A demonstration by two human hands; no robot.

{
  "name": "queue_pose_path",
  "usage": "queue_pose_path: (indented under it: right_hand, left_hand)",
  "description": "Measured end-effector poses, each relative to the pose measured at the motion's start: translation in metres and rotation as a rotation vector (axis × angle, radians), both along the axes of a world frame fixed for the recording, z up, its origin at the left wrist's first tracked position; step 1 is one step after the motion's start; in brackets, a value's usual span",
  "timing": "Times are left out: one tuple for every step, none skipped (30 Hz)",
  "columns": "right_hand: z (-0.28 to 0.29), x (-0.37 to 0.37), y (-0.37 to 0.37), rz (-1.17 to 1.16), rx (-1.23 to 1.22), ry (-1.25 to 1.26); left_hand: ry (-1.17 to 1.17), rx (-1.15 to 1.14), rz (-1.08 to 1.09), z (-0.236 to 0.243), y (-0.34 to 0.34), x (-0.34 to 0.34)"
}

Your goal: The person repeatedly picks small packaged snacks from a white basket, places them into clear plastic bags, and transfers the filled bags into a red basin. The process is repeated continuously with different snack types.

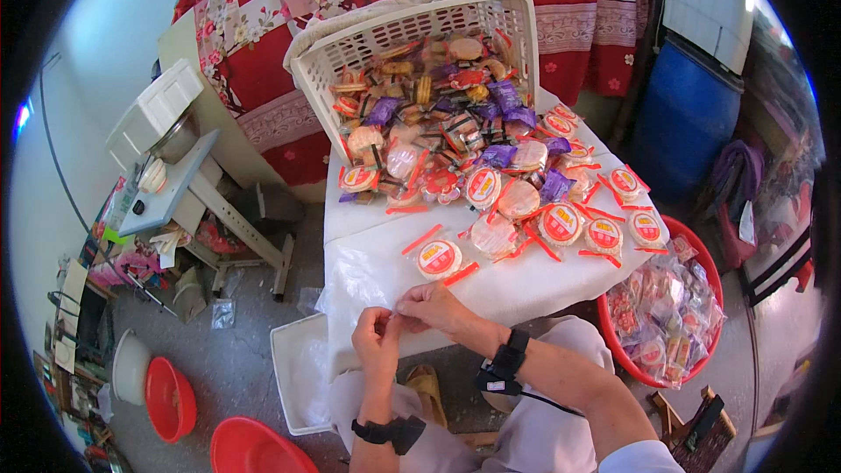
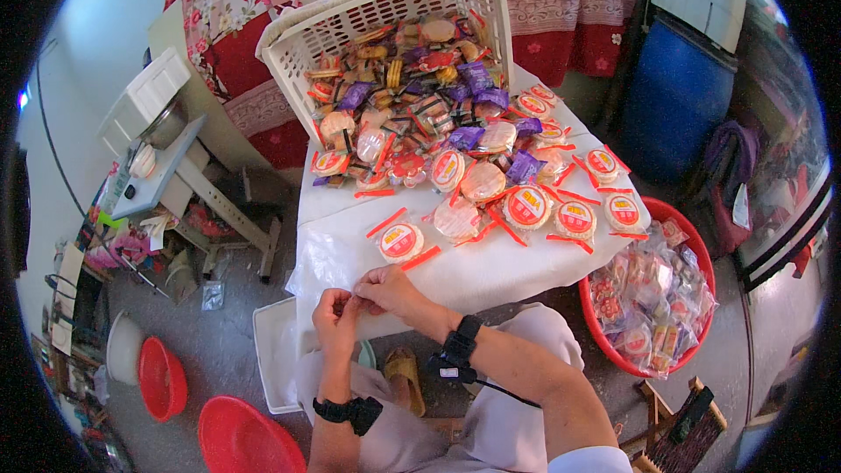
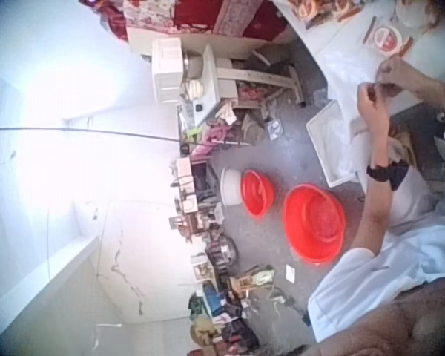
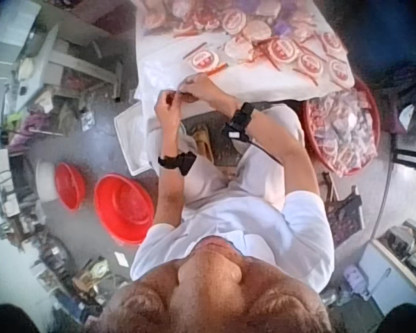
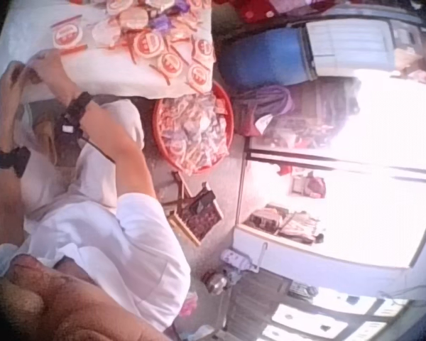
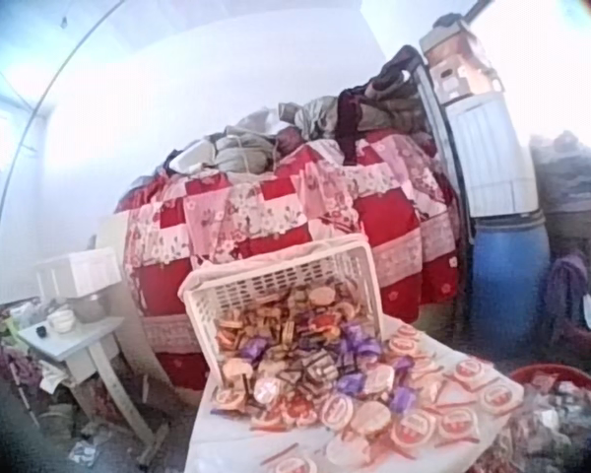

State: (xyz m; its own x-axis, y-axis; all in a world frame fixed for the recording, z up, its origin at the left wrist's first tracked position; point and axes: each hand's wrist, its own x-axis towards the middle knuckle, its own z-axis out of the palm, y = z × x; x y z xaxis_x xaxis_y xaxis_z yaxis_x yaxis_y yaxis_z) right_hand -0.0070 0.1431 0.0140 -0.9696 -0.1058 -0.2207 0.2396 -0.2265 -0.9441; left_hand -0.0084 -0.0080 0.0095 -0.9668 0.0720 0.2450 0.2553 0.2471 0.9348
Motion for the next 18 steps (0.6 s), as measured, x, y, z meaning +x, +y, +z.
queue_pose_path:
  right_hand:
    - [0.000, 0.000, 0.000, -0.003, 0.018, -0.008]
    - [0.001, 0.000, -0.001, -0.006, 0.027, -0.011]
    - [0.002, 0.000, -0.001, -0.008, 0.035, -0.015]
    - [0.005, 0.000, -0.002, -0.013, 0.023, -0.029]
    - [0.007, 0.001, -0.003, -0.019, 0.011, -0.043]
    - [0.011, 0.002, -0.002, -0.024, 0.014, -0.086]
    - [0.014, 0.003, -0.001, -0.022, 0.052, -0.080]
    - [0.018, 0.004, 0.001, -0.018, 0.105, -0.104]
    - [0.022, 0.005, 0.004, -0.022, 0.175, -0.147]
    - [0.025, 0.008, 0.004, 0.003, 0.295, -0.102]
    - [0.028, 0.010, 0.004, 0.022, 0.433, -0.078]
    - [0.029, 0.011, 0.004, 0.039, 0.542, -0.022]
    - [0.030, 0.010, 0.003, 0.006, 0.619, 0.020]
    - [0.029, 0.009, 0.002, -0.028, 0.667, 0.094]
    - [0.028, 0.008, 0.001, -0.060, 0.715, 0.169]
    - [0.026, 0.005, 0.000, -0.170, 0.767, 0.282]
    - [0.025, 0.000, 0.000, -0.280, 0.816, 0.398]
    - [0.022, -0.003, 0.000, -0.363, 0.873, 0.430]
  left_hand:
    - [-0.001, -0.016, -0.016, -0.002, -0.002, -0.001]
    - [-0.007, -0.032, -0.030, -0.005, -0.005, -0.003]
    - [0.003, -0.042, -0.044, -0.007, -0.008, -0.004]
    - [-0.051, 0.003, -0.034, -0.009, -0.011, -0.005]
    - [-0.089, 0.053, -0.025, -0.010, -0.014, -0.007]
    - [-0.150, 0.088, -0.004, -0.011, -0.016, -0.009]
    - [-0.068, 0.146, 0.073, -0.010, -0.018, -0.010]
    - [-0.009, 0.188, 0.162, -0.009, -0.019, -0.011]
    - [-0.008, 0.216, 0.276, -0.007, -0.018, -0.012]
    - [0.161, 0.101, 0.300, -0.004, -0.020, -0.007]
    - [0.252, -0.001, 0.321, -0.001, -0.019, -0.005]
    - [0.366, -0.103, 0.340, 0.001, -0.016, -0.003]
    - [0.481, -0.206, 0.356, 0.004, -0.014, -0.001]
    - [0.513, -0.261, 0.290, 0.006, -0.012, 0.002]
    - [0.547, -0.315, 0.225, 0.008, -0.009, 0.005]
    - [0.569, -0.369, 0.160, 0.010, -0.008, 0.008]
    - [0.568, -0.416, 0.124, 0.012, -0.007, 0.010]
    - [0.555, -0.462, 0.088, 0.013, -0.007, 0.011]
